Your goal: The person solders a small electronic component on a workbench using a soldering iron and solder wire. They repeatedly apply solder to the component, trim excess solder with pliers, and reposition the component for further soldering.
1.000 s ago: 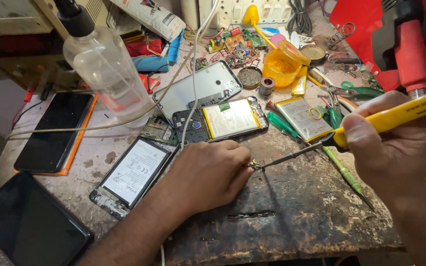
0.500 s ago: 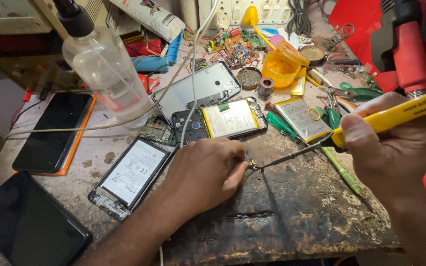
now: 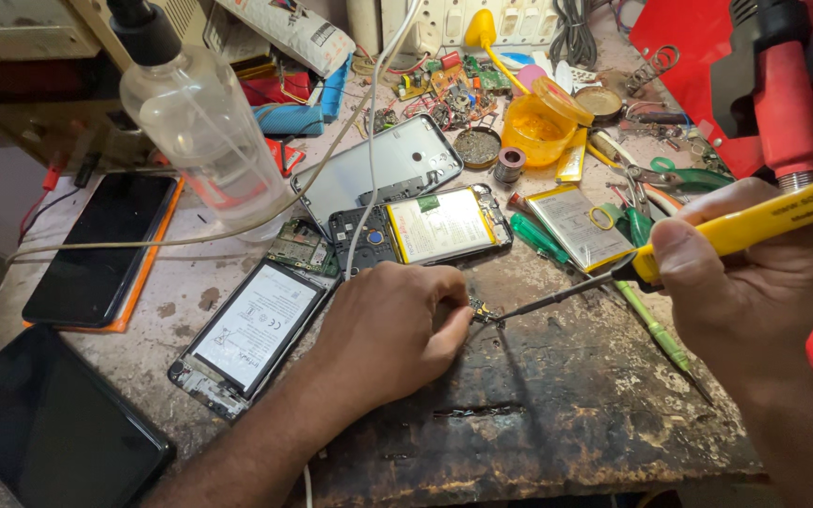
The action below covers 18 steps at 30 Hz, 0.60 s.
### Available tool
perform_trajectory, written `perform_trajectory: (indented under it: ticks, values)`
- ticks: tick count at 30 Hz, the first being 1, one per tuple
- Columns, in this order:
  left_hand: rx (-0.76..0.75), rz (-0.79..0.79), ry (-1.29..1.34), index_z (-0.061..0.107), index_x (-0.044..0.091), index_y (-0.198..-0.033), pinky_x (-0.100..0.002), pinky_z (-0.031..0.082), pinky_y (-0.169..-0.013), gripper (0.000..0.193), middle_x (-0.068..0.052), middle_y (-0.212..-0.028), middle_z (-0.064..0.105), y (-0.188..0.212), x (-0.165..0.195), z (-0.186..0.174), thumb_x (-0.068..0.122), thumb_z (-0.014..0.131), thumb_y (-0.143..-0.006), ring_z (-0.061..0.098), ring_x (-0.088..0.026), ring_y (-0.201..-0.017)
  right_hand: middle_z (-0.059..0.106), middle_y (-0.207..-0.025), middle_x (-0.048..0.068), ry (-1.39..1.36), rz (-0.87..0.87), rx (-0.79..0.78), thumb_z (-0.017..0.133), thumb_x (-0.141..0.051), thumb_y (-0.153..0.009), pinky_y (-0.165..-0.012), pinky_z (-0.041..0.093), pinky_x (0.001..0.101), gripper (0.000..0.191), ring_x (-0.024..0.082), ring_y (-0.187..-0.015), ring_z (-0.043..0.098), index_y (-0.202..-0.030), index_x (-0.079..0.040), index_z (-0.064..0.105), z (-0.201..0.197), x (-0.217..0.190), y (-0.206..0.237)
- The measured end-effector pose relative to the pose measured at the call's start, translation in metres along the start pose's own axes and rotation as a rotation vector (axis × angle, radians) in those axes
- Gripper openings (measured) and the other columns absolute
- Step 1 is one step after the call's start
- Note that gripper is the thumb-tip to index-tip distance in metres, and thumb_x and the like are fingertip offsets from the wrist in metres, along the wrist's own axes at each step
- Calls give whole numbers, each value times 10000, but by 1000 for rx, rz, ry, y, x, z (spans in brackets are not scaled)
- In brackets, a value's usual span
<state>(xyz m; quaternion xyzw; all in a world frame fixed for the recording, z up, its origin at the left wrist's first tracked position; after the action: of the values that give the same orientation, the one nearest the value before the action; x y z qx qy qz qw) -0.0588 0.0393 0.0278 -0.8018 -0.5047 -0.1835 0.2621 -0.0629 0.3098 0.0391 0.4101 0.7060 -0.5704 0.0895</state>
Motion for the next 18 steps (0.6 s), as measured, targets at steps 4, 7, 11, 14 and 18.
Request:
perform_trajectory:
  ticks: [4, 7, 11, 14, 18]
  values:
    - [5, -8, 0, 779, 138, -924, -446, 583, -693, 198, -116, -777, 765, -1, 0, 0, 296, 703, -833, 745, -325, -725, 664, -750, 20, -17, -16, 1, 738, -228, -1050, -632, 511, 192, 260, 49, -641, 628, -925, -15, 656, 1, 1, 0]
    - [-2, -25, -10, 779, 146, -928, -447, 584, -693, 197, -111, -770, 766, 0, -1, 0, 301, 700, -836, 745, -325, -716, 667, -769, 23, -9, -21, 1, 739, -218, -1056, -647, 516, 194, 259, 50, -660, 632, -922, -13, 657, 0, 3, 1]
    - [4, -8, -31, 778, 151, -920, -462, 576, -676, 190, -108, -767, 762, 0, 0, 0, 308, 703, -844, 738, -330, -712, 671, -785, 28, -14, -11, 12, 737, -196, -1060, -656, 518, 200, 244, 53, -665, 631, -916, -14, 662, -1, 5, 1]
    - [5, 12, -37, 776, 152, -916, -466, 572, -659, 183, -101, -762, 759, 0, 0, 1, 307, 707, -849, 732, -331, -703, 667, -790, 24, -21, -6, 22, 731, -191, -1053, -659, 522, 200, 234, 51, -666, 629, -917, -15, 656, -2, 6, 0]
    - [19, 47, -30, 770, 149, -912, -450, 574, -648, 167, -84, -748, 757, 1, 1, 2, 290, 703, -853, 734, -313, -686, 661, -776, 13, -12, -8, 21, 724, -201, -1035, -641, 518, 198, 211, 46, -650, 621, -937, -28, 654, -2, 5, -1]
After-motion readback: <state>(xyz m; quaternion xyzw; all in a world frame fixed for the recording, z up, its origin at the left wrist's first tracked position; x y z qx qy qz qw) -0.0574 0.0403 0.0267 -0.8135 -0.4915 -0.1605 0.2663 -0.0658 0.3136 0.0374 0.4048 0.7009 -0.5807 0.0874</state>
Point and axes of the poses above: each hand's wrist, its own y-axis away from the middle knuckle, its own z-axis out of the palm, x = y × z, the point moved 3 cm from there along -y, towards the middle knuckle
